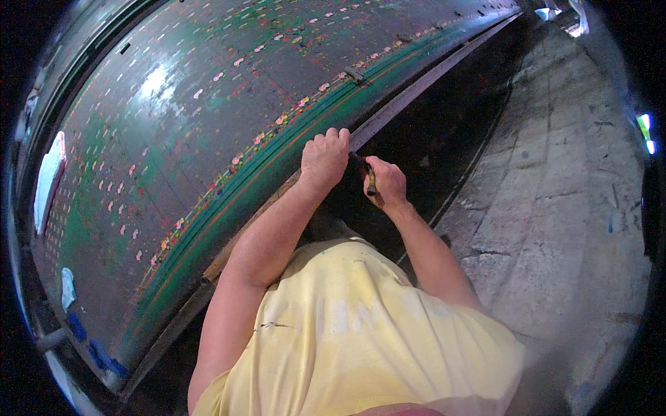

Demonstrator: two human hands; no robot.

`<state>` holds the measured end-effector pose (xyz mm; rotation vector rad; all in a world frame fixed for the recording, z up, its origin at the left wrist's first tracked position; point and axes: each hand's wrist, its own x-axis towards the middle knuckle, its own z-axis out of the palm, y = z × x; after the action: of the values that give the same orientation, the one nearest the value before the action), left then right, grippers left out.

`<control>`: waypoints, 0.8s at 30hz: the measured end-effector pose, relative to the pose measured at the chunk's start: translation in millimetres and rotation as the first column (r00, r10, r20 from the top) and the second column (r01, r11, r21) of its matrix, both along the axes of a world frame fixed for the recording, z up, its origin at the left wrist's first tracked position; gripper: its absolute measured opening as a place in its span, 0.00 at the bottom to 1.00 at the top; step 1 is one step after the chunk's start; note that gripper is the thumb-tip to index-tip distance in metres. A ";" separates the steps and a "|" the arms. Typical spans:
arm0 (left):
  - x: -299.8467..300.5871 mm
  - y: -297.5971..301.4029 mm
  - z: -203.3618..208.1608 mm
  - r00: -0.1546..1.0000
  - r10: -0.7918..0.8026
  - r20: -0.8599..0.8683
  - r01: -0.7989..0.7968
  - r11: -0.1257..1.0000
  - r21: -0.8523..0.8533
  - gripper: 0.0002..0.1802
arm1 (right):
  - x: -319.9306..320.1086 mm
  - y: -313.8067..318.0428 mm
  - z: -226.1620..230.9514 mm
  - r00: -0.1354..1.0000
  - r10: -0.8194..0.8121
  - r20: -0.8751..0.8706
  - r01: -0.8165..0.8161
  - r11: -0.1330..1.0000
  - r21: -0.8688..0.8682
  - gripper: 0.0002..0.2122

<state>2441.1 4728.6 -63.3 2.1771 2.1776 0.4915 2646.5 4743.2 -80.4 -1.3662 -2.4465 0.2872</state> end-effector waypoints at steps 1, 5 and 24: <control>0.8 0.9 -0.1 1.000 0.000 0.016 0.000 1.000 -0.020 0.10 | 3.1 3.1 -2.6 0.999 0.016 0.033 -0.015 1.000 -0.004 0.16; 2.4 2.1 2.9 1.000 -0.007 0.029 0.009 0.999 -0.053 0.11 | 7.6 13.3 -7.2 0.989 0.116 0.087 -0.122 0.990 0.071 0.10; 0.2 4.3 8.2 1.000 -0.016 0.006 0.017 0.988 -0.155 0.09 | 12.6 23.7 -63.5 0.921 0.011 -0.390 -0.203 0.866 -0.456 0.10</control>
<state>2441.3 4732.9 -55.1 2.1086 2.1155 0.3142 2659.1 4766.9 -143.8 -1.1979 -2.1982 1.1580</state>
